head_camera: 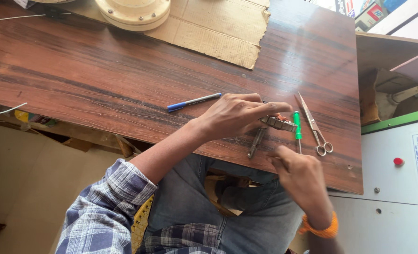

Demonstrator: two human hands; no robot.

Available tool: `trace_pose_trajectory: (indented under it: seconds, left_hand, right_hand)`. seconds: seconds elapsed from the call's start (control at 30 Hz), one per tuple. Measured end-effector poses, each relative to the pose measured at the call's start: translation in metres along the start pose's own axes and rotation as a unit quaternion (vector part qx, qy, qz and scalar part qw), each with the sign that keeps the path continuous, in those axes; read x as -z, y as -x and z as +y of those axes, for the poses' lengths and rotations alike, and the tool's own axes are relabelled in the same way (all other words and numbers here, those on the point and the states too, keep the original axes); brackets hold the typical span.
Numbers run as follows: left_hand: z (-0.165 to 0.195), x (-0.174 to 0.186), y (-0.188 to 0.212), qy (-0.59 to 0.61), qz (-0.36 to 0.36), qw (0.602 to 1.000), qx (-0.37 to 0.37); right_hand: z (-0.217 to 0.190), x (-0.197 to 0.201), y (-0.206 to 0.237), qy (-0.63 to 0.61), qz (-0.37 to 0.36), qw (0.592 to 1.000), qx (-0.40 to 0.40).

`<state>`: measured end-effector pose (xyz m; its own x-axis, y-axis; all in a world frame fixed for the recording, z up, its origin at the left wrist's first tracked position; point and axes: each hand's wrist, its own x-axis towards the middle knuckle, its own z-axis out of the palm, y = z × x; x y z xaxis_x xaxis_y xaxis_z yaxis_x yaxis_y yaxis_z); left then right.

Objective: The person winds copper wire around the slots of a motor stator held in a bench vise. They use a green-handled screwdriver to guide and pack the wire into the slots, repeatedly rotating the stator to access different positions. The work continues throughout the clip without a visible final state.

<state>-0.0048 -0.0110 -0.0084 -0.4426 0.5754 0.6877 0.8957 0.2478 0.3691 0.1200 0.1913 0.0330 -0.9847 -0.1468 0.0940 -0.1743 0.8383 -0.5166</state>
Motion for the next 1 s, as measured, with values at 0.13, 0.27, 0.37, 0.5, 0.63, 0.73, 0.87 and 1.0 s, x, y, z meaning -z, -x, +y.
trace_pose_trajectory:
  seconds: [0.13,0.27,0.37,0.5,0.63,0.73,0.87,1.0]
  left_hand:
    - [0.0,-0.005,0.002,-0.078,-0.032,0.996,-0.04]
    - [-0.001,-0.003,0.008,-0.108,-0.043,0.989,-0.094]
    - [0.0,0.001,0.018,-0.123,-0.02,0.985,-0.119]
    - [0.01,-0.005,0.034,-0.118,0.022,0.985,-0.122]
    - [0.031,-0.022,0.044,-0.024,0.106,0.993,0.044]
    - [0.049,-0.034,0.046,0.116,0.166,0.952,0.229]
    - [0.059,-0.044,0.039,0.21,0.227,0.898,0.314]
    - [0.06,-0.054,0.03,0.26,0.221,0.853,0.395]
  right_hand:
    - [0.013,-0.023,0.001,0.045,0.032,0.998,0.039]
    - [0.008,-0.021,0.007,-0.002,0.019,0.996,0.086]
    - [-0.004,-0.005,0.013,-0.034,-0.018,0.996,0.083]
    - [-0.023,0.015,0.009,-0.045,-0.019,0.998,0.05]
    - [-0.038,0.028,-0.018,-0.035,0.024,0.999,0.011]
    - [-0.044,0.035,-0.044,-0.014,0.053,0.998,-0.017]
    - [-0.041,0.035,-0.074,0.001,0.055,0.998,-0.008]
    - [-0.023,0.033,-0.095,0.02,0.024,0.999,-0.03]
